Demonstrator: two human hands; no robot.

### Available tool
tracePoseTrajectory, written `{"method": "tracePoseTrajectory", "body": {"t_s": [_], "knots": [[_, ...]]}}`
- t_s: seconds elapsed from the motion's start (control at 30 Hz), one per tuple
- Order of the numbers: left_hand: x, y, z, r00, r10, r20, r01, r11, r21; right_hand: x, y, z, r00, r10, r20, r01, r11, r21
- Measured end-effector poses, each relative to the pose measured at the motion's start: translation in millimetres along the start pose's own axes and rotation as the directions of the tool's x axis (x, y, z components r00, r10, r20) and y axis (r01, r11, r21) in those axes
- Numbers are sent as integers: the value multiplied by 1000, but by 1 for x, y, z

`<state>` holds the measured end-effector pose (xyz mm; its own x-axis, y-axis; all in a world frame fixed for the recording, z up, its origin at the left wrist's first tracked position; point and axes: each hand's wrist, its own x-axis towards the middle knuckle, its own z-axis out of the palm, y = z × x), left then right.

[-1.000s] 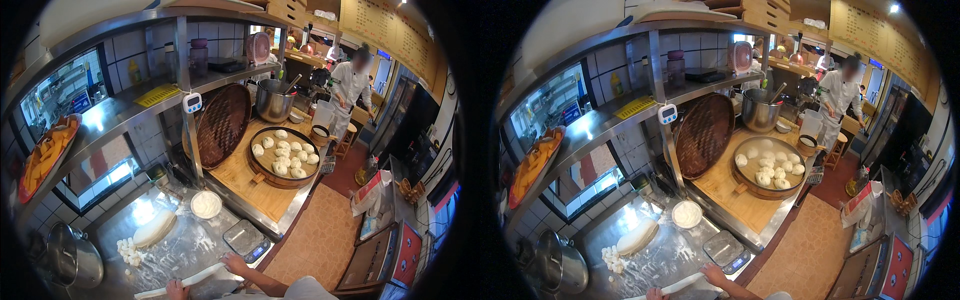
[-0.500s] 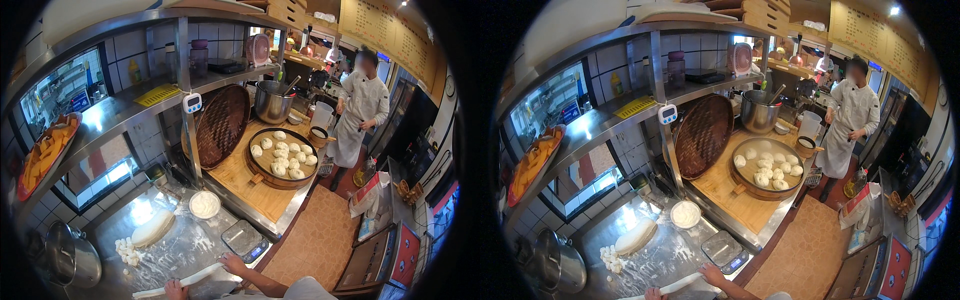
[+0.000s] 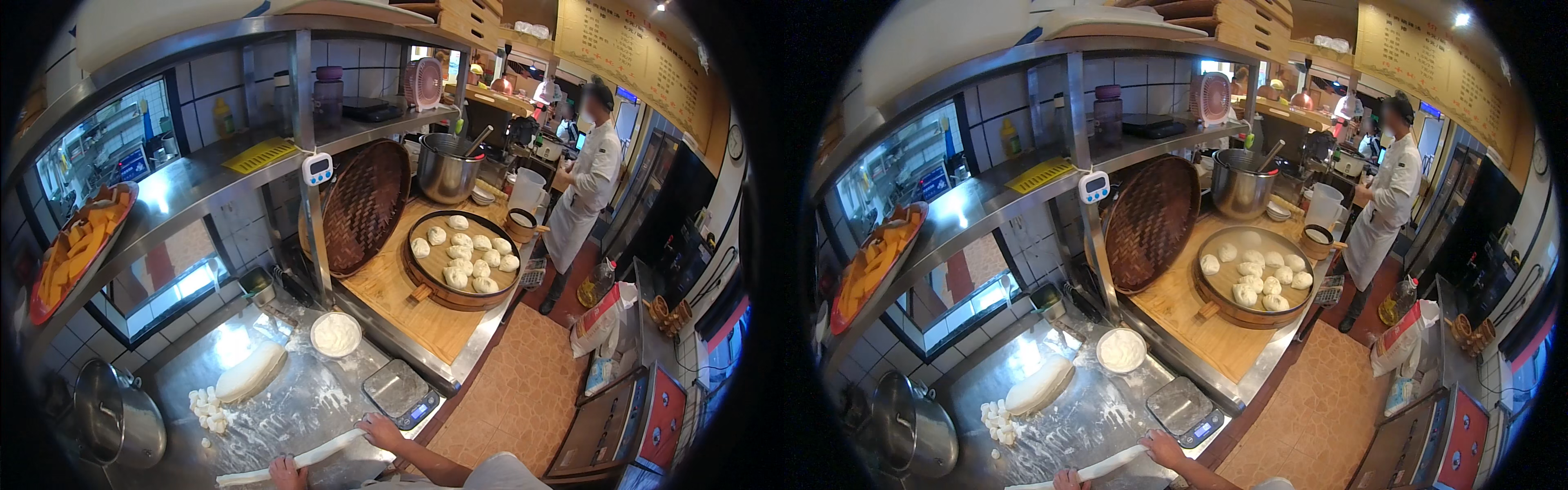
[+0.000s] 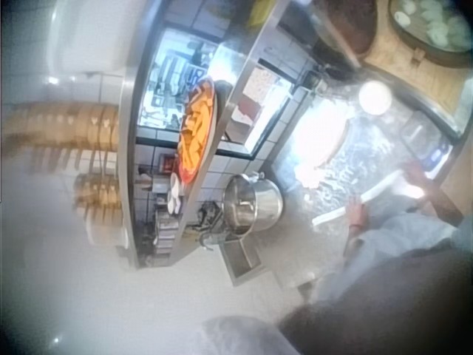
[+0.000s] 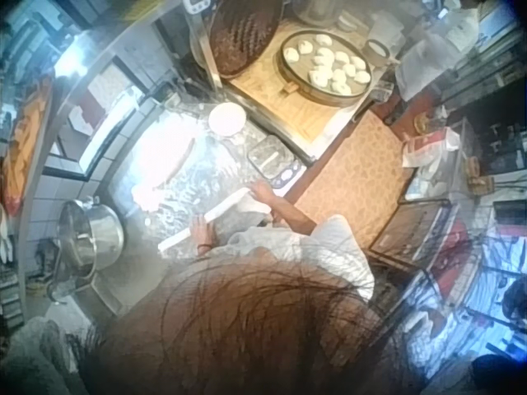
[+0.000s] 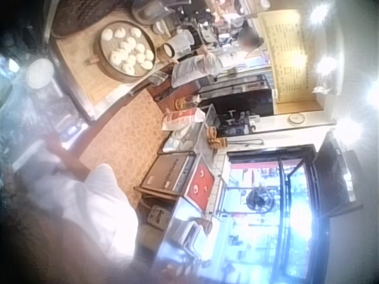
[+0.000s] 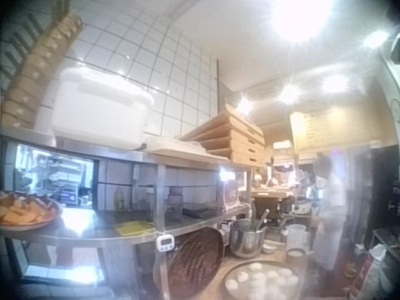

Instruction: The person rolls a long piece of dough on a metal table by hand and then uses a bench scraper to cut it into individual pieces.

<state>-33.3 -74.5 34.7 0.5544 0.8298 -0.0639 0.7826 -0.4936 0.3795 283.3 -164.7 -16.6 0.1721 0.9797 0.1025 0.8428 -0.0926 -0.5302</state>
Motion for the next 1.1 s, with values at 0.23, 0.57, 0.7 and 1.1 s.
{"method": "tracePoseTrajectory", "body": {"t_s": [0.23,0.57,0.7,1.1], "knots": [[0,-18,15,992,96,84,-106,987,121,2,-2,-1,1000,-6,16,6,1000,-12],[2,-14,19,1000,-2,-2,2,999,46,0,-2,-3,1000,3,14,-2,1000,-16],[2,-17,22,999,-25,20,24,999,33,-1,-2,-2,1000,0,13,0,1000,-14],[1,-4,0,995,-60,85,59,998,20,23,2,-12,995,-24,98,33,995,-92]]}}
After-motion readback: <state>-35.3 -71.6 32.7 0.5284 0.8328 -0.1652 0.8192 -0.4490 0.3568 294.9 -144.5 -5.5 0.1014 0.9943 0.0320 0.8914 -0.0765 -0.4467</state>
